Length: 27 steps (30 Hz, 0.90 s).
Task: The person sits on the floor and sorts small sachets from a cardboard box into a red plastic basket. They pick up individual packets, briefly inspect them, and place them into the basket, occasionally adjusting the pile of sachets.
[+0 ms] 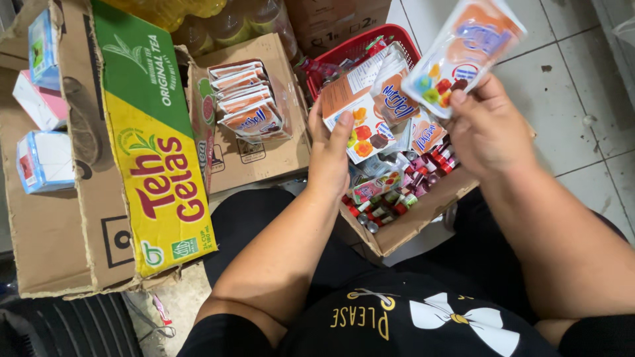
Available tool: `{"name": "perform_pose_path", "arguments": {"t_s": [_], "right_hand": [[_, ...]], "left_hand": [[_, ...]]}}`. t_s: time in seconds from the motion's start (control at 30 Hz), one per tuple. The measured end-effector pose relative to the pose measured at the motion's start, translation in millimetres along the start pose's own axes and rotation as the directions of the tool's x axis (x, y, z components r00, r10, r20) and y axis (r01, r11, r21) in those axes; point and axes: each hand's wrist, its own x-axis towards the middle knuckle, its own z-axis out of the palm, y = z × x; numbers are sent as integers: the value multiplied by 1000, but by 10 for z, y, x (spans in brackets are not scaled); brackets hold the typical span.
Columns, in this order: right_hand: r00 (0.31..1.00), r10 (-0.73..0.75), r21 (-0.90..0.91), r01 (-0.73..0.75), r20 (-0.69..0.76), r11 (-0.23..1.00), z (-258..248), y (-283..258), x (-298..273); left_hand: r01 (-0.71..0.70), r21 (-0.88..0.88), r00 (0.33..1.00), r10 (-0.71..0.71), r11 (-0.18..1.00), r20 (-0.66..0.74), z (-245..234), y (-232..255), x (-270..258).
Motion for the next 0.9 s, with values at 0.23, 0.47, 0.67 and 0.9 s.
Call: {"name": "perform_pose_path", "arguments": {"t_s": [0.23,0.47,0.67,0.9], "right_hand": [[997,-26,-534,-17,-72,845,295,284,-112],[980,-150,-413,84,-131,907,304,75,-42],[976,-198,-825,185,91,534,242,40,-52],[943,-299,-899,255,149,357,450,-71,-101]], "left_hand": [[45,-41,999,-44,998,17,28,-13,-52],[12,-53,999,-10,999,30,-21,46,4],[12,-84,1000,-11,996,12,1,93,-22],[-5,-78,1000,6,997,4,-12,91,-15]]}}
